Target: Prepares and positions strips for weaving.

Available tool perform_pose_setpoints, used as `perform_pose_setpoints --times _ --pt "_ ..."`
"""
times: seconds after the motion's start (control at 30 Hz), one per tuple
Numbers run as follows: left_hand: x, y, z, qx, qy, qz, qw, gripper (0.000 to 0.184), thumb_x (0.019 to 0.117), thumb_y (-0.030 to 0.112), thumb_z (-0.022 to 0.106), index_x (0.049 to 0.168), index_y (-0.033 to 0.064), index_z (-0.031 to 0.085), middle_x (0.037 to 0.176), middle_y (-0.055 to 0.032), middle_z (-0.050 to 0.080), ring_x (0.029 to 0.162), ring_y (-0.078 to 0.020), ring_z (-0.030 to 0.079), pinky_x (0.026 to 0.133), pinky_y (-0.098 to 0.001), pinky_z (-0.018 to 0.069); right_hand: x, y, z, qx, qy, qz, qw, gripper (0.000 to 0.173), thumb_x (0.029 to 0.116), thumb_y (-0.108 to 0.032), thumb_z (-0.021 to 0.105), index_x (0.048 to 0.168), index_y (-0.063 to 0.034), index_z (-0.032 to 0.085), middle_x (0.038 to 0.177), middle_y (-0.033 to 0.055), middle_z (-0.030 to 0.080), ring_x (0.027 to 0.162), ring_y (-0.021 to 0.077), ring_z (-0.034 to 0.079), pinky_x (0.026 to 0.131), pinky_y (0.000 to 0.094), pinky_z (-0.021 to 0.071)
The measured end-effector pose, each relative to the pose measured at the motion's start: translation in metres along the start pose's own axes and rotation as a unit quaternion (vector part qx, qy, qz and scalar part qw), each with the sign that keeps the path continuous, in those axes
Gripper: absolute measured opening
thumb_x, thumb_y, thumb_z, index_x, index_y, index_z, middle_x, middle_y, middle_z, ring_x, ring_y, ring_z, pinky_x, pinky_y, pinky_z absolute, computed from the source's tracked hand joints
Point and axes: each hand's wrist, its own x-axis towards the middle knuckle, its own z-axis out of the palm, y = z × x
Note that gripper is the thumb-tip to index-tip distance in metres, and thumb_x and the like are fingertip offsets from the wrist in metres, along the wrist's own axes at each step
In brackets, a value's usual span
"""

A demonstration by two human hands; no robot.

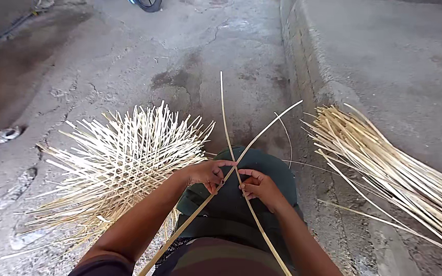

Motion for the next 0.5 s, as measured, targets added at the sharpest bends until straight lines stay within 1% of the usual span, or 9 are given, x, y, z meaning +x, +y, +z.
perform_pose_setpoints --times 0.17,0.33,0.4,0.5 --pt "0.0004 -0.002 -0.0014 -0.003 -0.003 0.0 1.0 0.076 0.0993 -0.001 0.058 0.161 0.0335 0.029 0.098 -0.0125 0.066 0.068 -0.0193 0.069 0.062 -0.0341 0.0619 -0.0011 0.0008 0.0013 0.006 0.003 -0.001 1.0 0.048 0.0936 -0.002 0.07 0.14 -0.0065 0.059 0.094 0.0115 0.073 0.072 0.0181 0.072 0.066 0.0307 0.0626" --pt "-0.0005 -0.003 -0.0009 -0.003 0.001 0.002 1.0 0.075 0.0998 0.0 0.059 0.16 0.0334 0.03 0.093 -0.0096 0.067 0.065 -0.0168 0.069 0.061 -0.0314 0.062 -0.0003 0.0003 -0.0001 0.012 -0.003 -0.002 1.0 0.047 0.0938 -0.002 0.07 0.14 -0.0059 0.059 0.094 0.0112 0.073 0.072 0.0174 0.072 0.065 0.0297 0.062" --pt "-0.0007 -0.0032 -0.001 -0.004 0.0 -0.001 1.0 0.075 0.1002 0.001 0.059 0.16 0.0333 0.029 0.09 -0.0085 0.067 0.065 -0.0161 0.069 0.062 -0.0309 0.0617 -0.0005 -0.0004 -0.0004 0.009 -0.006 0.001 1.0 0.047 0.0942 -0.002 0.069 0.14 -0.0056 0.058 0.094 0.0108 0.073 0.072 0.017 0.072 0.066 0.0292 0.062" --pt "-0.0008 -0.0003 -0.0007 -0.002 -0.001 -0.014 1.0 0.072 0.1014 0.002 0.057 0.16 0.0337 0.03 0.09 -0.0093 0.067 0.067 -0.0173 0.07 0.062 -0.0316 0.0622 0.0 -0.0012 -0.0016 0.011 -0.007 0.006 1.0 0.047 0.0942 -0.002 0.07 0.139 -0.0053 0.059 0.095 0.0112 0.073 0.073 0.0173 0.072 0.066 0.0292 0.0626"
